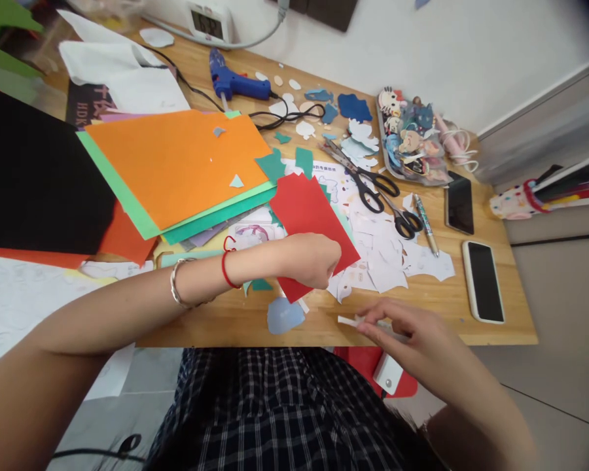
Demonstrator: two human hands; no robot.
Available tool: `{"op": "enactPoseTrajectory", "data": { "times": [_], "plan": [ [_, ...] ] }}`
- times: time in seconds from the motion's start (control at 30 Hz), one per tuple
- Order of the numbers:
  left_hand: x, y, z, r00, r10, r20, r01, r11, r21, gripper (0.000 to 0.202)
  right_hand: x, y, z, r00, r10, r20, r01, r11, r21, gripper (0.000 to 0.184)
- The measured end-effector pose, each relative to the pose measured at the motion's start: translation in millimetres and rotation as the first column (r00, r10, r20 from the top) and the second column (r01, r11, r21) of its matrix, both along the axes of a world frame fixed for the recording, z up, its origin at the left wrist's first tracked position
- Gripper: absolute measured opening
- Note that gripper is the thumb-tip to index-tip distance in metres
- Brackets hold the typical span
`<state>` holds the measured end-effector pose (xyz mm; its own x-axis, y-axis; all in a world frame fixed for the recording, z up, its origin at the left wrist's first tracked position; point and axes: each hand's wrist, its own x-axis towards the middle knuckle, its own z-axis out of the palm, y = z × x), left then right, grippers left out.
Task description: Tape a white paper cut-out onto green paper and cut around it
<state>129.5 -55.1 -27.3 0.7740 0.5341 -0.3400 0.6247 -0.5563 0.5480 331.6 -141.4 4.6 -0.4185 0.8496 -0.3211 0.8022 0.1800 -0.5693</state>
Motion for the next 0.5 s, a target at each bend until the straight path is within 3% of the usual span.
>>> {"op": "enactPoseTrajectory", "data": {
  "times": [0.07, 0.17, 0.33, 0.5],
  "plan": [
    [-0.1, -1.6, 1.0, 0.999, -0.031, 0.010, 0.032, 0.999, -0.035, 0.010, 0.6, -1.4, 0.5, 0.999, 0.033, -0.014, -0.035, 0.994, -0.106, 0.023],
    [4.0, -9.3, 4.1, 0.999, 0.022, -0.025, -0.021, 0.999, 0.025, 0.014, 5.9, -3.8, 1.4, 0.998, 0.050, 0.043, -0.042, 0.983, -0.180, 0.026],
    [12.3, -21.9, -3.2, 0.993, 0.116, -0.020, -0.111, 0.980, 0.164, 0.020, 21.5, -12.3, 0.0, 0.984, 0.034, 0.172, 0.006, 0.973, -0.230, 0.032],
    [11.0, -25.6, -16.3, 0.992, 0.121, 0.018, -0.122, 0.976, 0.179, 0.016, 31.4, -16.7, -2.3, 0.986, 0.038, 0.164, -0.002, 0.977, -0.215, 0.034]
  ]
}}
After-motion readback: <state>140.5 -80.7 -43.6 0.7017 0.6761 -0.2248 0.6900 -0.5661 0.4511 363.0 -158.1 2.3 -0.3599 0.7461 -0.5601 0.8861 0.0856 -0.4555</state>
